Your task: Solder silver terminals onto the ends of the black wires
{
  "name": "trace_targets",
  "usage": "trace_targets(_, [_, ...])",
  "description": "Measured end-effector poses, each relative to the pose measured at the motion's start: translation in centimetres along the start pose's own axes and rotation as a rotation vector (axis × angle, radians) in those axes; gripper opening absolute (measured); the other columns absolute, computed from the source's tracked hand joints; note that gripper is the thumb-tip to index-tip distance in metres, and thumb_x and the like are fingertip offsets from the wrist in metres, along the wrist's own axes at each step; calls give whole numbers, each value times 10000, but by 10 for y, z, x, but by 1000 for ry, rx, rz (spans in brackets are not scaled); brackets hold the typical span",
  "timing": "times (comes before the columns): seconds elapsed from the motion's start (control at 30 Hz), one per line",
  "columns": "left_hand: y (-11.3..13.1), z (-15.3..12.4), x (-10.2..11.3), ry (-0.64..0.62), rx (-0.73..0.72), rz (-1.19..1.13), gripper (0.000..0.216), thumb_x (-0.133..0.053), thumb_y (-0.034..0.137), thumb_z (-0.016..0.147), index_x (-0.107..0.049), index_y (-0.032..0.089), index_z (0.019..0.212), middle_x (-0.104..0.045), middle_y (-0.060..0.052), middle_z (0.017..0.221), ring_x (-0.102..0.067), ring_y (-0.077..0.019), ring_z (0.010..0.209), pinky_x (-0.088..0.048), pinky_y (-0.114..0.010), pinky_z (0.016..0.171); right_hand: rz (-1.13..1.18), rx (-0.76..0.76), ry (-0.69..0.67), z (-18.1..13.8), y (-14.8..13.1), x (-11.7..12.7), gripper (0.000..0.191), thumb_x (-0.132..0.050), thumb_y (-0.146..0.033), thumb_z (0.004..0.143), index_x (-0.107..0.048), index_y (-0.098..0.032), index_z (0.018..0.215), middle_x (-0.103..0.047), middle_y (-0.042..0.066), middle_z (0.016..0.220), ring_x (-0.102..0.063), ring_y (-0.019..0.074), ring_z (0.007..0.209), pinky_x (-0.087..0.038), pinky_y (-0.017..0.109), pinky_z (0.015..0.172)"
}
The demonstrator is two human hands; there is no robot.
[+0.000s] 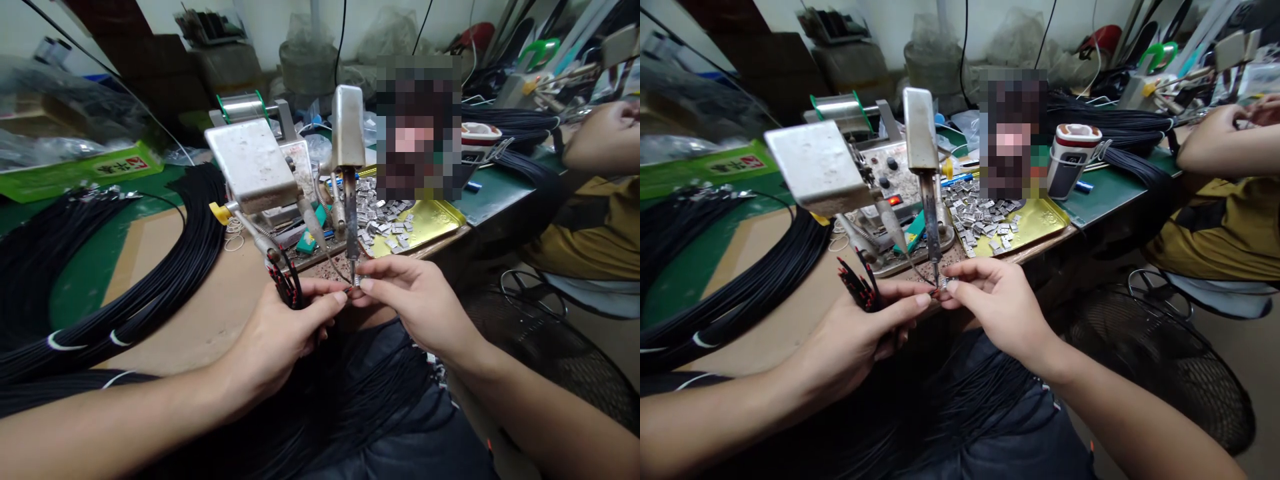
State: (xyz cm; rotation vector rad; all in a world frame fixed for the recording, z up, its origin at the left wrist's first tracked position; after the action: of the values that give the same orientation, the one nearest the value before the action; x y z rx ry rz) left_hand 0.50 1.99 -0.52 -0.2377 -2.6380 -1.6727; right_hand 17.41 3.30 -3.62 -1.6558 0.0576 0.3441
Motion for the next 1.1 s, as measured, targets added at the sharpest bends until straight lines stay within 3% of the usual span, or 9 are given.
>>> trace_targets(0.2, [1, 0, 0, 6, -2, -20, 244, -809, 321, 691, -767, 143, 853, -631, -4, 587, -449, -55, 458, -271, -134, 389, 105, 26, 30, 0, 6, -2, 296, -834, -214, 710, -606, -165, 893, -710, -3, 734, -735, 159, 654, -614, 265, 658])
trace_targets(0.77, [1, 3, 3, 17, -56, -35, 200, -813, 310, 675, -758, 155, 789, -619, 10, 558, -471, -69, 459, -329, -170, 430, 84, 89, 30, -2, 5, -3, 209, -809, -201, 756, -655, -153, 889, -760, 36, 747, -755, 182, 691, -623, 276, 690])
trace_targets(1.1, [2, 3, 2, 20, -41, -23, 199, -812, 305, 677, -753, 153, 791, -628, 8, 580, -469, -64, 461, -339, -172, 439, 74, 77, 46, -2, 4, -3, 252, -831, -255, 728, -657, -155, 880, -756, 38, 742, -756, 206, 692, -635, 332, 705])
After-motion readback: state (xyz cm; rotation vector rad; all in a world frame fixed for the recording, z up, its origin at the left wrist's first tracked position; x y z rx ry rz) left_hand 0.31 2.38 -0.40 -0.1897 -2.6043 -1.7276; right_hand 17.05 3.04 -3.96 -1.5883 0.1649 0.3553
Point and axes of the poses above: each hand's wrist, its own z-axis towards the middle knuckle, its own x-axis out of the back of the hand, y = z × x, the point moved 2 cm from there along z, towards the middle knuckle
